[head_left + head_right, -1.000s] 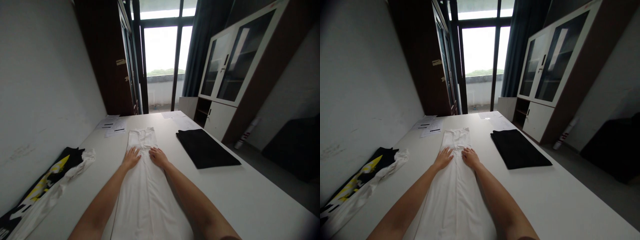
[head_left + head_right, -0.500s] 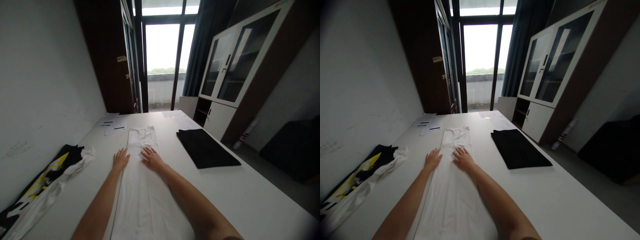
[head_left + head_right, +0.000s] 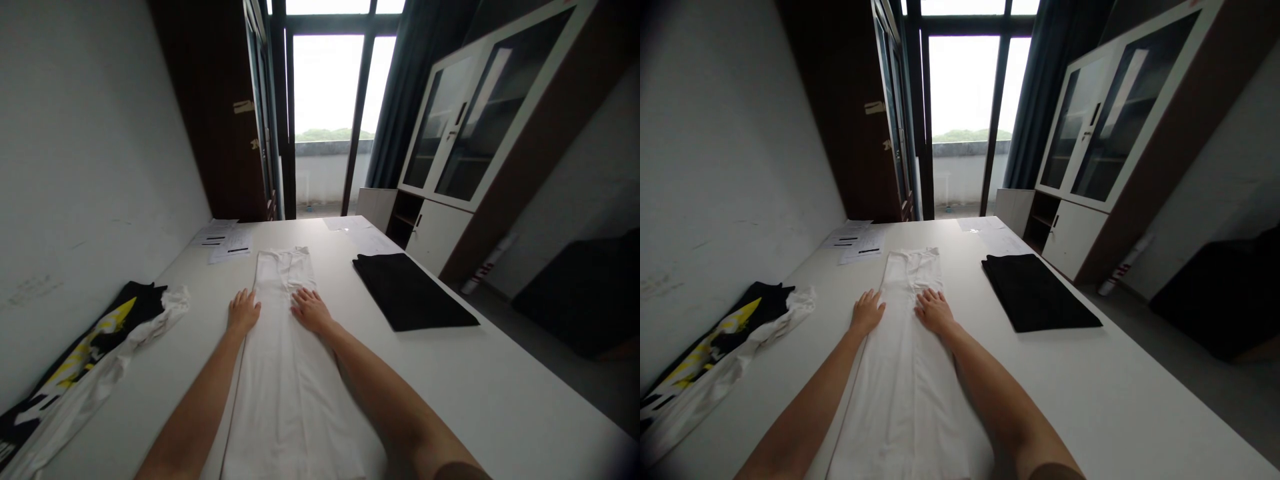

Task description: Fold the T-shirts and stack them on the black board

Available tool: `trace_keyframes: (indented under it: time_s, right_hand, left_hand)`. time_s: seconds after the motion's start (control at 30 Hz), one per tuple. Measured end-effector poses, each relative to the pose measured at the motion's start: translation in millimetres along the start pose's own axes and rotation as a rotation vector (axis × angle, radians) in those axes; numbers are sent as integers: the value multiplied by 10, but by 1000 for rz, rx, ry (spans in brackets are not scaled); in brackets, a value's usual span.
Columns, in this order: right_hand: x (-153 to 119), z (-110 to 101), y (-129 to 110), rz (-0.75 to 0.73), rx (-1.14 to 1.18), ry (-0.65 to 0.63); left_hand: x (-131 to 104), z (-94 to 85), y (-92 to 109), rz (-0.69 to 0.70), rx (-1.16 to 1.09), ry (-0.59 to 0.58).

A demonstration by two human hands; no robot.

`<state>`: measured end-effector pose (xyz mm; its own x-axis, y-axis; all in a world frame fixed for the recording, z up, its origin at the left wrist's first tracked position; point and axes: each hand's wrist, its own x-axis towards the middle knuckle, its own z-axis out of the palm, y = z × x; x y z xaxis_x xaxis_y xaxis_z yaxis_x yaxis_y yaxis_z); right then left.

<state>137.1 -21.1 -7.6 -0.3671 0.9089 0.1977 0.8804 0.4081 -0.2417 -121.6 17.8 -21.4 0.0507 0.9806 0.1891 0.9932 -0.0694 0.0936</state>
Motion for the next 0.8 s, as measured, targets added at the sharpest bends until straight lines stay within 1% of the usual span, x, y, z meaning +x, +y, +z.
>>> trace_keyframes:
  time_s: [0.03,0.1,0.13,0.2,0.27,0.33,0.4,0.43,0.47,0.5,0.6,0.63,0.67,0.7,0.8]
  right_hand:
    - [1,15,-28,-69,18,-19]
    - [6,37,-70,-177,44,-52]
    - [9,40,-77,-188,47,-53]
    - [14,28,-57,-120,33,-28]
    - [16,2,-1,-7,10,-7]
    - [16,-20,61,79,-6,-20]
    - [16,-25,105,119,-7,-45]
    - [18,-19,116,126,-4,-52]
    - [22,-10,122,130,-1,-53]
    - [27,1,123,134,2,-53]
    - [40,26,124,145,11,-47]
    - [41,27,123,149,12,-47]
    - [38,24,119,152,12,-50]
    - [33,18,108,158,9,-51]
    - [1,1,6,159,-14,-30]
  left_hand:
    - [-35,-21,92,38,7,24]
    - [-113,-43,274,161,4,42]
    - [-146,-44,344,222,-6,28]
    - [-183,-33,398,291,-29,-36]
    - [-181,-19,334,254,-36,-104]
    - [-173,-14,215,153,-24,-133]
    - [-216,-20,130,46,-1,-122]
    - [-275,-26,117,28,8,-110]
    - [-361,-34,123,47,13,-102]
    - [-471,-42,142,101,13,-100]
    - [-856,-80,180,357,-10,-129]
    - [-964,-99,163,411,-16,-141]
    - [-1046,-120,127,430,-16,-148]
    - [-1097,-141,76,415,-9,-152]
    - [-1094,-184,-107,252,41,-143]
